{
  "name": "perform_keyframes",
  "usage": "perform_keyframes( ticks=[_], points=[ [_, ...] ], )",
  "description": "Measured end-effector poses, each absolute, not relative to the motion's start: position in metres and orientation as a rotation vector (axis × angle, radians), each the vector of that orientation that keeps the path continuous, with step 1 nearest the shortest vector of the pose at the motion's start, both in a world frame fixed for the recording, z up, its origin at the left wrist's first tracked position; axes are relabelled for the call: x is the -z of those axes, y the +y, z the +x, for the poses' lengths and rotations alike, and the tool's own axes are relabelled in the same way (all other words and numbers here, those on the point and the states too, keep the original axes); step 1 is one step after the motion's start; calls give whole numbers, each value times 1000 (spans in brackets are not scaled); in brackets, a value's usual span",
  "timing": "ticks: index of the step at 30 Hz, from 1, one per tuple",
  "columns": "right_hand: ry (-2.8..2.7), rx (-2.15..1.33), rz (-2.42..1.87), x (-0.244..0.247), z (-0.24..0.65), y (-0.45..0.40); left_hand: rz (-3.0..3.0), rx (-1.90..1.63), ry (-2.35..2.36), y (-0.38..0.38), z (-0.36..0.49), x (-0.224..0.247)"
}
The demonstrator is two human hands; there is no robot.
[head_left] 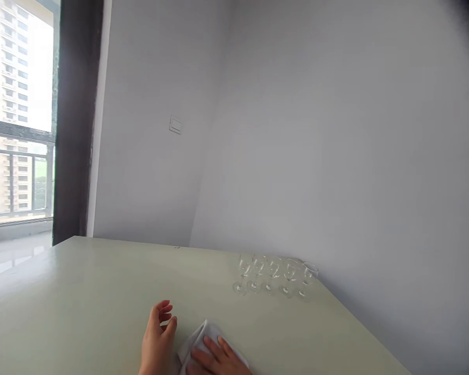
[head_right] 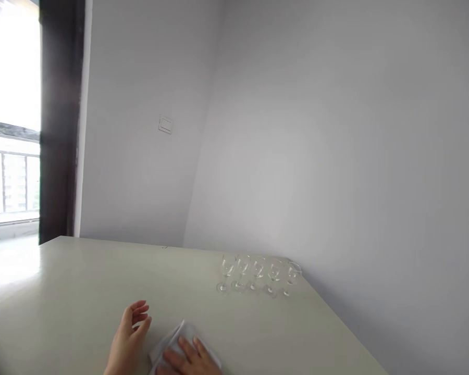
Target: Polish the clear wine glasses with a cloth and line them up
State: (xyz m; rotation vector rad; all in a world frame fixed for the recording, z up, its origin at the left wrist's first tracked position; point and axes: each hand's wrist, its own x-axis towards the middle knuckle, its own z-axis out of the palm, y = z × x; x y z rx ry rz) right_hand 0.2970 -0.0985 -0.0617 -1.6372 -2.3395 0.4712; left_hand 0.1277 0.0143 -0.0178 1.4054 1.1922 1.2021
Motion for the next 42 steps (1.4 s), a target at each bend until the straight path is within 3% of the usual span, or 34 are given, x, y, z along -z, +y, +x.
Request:
perform_keyframes(
  ticks=[6,14,19,28,37,42],
  points=[
    [-2274,-422,-1835,14,313,-15,1377,-1176,1152,19,127,29],
    [-1902,-274,-2237,18,354,85,1320,-1177,1161,19,130,27],
    [-1841,-202,-2257,23,338,109,1346,-1244,1170,24,131,37],
    [-2226,-221,-1842,25,257,42,1410,-1364,1065,22,122,19],
    [-2395,-246,-1590,55,220,-30,1529,-986,977,16,124,15],
    [-2630,-374,-1428,4,231,-60,1898,-803,1011,9,127,14]
  ],
)
